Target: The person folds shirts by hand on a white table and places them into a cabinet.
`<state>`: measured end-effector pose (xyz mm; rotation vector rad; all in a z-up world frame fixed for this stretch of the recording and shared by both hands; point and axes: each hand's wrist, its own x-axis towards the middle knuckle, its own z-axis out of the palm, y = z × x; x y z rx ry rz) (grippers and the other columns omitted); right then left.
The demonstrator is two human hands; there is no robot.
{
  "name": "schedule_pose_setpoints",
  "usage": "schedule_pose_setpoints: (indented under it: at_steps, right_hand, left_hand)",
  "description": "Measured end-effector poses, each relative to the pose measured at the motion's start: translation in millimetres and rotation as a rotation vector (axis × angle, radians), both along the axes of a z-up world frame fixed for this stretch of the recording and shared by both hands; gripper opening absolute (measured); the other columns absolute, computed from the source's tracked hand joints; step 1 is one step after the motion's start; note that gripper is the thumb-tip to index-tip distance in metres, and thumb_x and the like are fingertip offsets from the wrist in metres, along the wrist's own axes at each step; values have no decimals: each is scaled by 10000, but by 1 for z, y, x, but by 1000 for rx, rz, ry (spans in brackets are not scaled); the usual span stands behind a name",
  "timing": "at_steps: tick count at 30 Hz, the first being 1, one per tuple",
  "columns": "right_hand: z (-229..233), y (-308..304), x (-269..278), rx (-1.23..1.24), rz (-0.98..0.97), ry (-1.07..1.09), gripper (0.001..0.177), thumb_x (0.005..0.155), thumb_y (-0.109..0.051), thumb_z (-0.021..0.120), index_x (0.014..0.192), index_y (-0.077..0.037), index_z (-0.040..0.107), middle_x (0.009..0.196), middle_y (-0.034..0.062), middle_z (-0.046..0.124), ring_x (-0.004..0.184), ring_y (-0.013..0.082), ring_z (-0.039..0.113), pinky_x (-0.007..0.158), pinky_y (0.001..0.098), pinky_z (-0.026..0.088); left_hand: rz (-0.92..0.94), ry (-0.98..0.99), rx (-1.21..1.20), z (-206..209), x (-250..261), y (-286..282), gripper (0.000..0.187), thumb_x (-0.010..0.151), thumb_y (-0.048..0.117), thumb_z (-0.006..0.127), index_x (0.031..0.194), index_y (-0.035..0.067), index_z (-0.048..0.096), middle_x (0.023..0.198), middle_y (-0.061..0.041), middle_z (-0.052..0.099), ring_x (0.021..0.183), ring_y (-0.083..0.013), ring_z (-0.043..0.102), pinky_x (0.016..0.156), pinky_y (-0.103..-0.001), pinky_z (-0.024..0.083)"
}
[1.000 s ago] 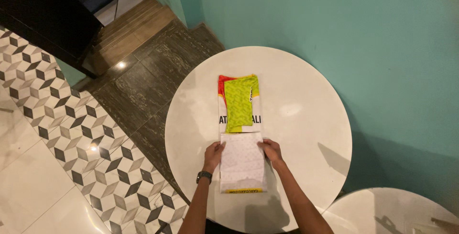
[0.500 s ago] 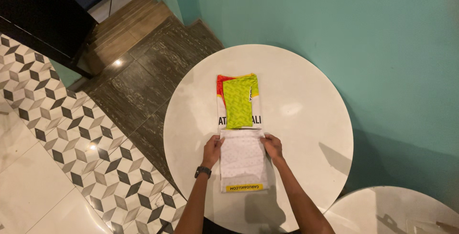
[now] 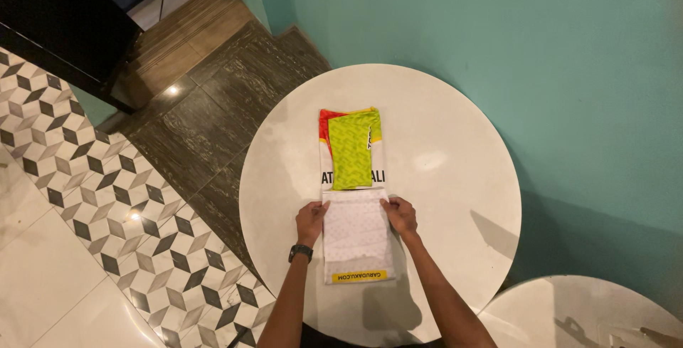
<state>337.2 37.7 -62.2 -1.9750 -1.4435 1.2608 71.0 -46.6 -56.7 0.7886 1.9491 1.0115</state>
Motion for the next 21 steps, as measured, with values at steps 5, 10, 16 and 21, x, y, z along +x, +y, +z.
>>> schedule_pose_setpoints:
  at_steps: [5,10,16,21]
  right_hand:
    - [-2,-4,7,40,97,-8,398,847,-392,785,1062,-58,756,859,50,768,772,147,695,736,303,551]
    - [-6,-7,5,101,31,134,343,877,-330,778,1056,-38,750,847,92,773,743,159,672,695,308,549]
    - [3,-35,26,62,92,193,455,884,-307,798,1225,-41,658,805,50,713,752,118,640,691,287,531]
    - [21,-91,52,-324,111,250,531,890,-284,738,1331,-50,559,791,85,652,693,179,598,626,357,487]
  left_hand:
    - [-21,-136,-55,9,-1,-9,396,860,318,791,1085,-2,734,840,-98,792,659,-129,693,597,-303,545]
    - [5,-33,181,-2,2,-16,388,903,340,777,1067,-11,743,872,-73,800,726,-73,724,666,-251,567]
    - [-100,-38,20,19,4,-59,416,915,347,743,1194,42,701,812,-109,758,682,-124,647,623,-283,540]
    - [-168,-102,-19,41,18,-124,413,910,345,737,1214,71,683,829,-86,782,684,-141,705,621,-282,557]
